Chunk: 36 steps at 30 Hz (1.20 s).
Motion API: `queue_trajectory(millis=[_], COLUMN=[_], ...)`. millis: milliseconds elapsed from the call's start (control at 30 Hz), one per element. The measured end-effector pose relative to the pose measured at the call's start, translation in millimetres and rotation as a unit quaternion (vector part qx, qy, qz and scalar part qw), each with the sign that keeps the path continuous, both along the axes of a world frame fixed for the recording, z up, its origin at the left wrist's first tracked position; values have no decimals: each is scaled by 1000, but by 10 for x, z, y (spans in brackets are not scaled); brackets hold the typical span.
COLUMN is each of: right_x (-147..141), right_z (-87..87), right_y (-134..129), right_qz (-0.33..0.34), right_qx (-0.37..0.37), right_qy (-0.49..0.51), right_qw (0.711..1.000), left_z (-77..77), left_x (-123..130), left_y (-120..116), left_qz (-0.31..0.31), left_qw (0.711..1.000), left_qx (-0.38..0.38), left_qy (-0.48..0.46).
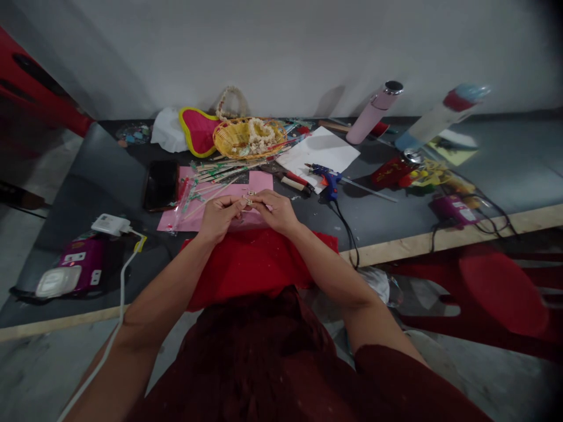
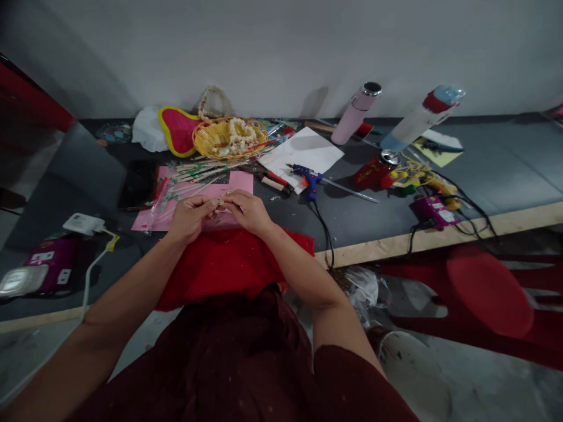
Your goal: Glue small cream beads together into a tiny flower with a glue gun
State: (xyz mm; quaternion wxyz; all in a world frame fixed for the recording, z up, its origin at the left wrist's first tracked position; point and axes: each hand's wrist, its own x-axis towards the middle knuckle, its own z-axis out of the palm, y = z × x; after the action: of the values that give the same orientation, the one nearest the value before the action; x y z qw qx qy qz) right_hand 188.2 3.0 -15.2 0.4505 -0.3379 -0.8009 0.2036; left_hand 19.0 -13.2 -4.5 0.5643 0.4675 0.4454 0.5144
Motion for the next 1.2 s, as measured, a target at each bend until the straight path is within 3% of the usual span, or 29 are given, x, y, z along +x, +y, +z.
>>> queue_trajectory(millis=[367, 667, 833, 1100, 1200], right_x=[-27, -24, -27, -27, -34], right_z=[54, 2, -30, 66, 74], right_y=[-14, 17, 19, -34, -55], right_qz=[-18, 14, 14, 23, -5], right_qx=[-6, 11, -24, -48, -68], right_qy=[26, 66, 58, 29, 59], right_qw=[999, 998, 998, 998, 996], left_z=[4, -50, -44, -22, -28], left_x=[-1, -18, -12, 4, 2], left_y=[16, 22, 8, 8, 22], left_qz=[-13, -45, -48, -68, -65], left_qw=[996, 994, 993, 988, 988], left_qx=[-52, -68, -76, -88, -87], left_qy=[-67, -68, -73, -111, -109])
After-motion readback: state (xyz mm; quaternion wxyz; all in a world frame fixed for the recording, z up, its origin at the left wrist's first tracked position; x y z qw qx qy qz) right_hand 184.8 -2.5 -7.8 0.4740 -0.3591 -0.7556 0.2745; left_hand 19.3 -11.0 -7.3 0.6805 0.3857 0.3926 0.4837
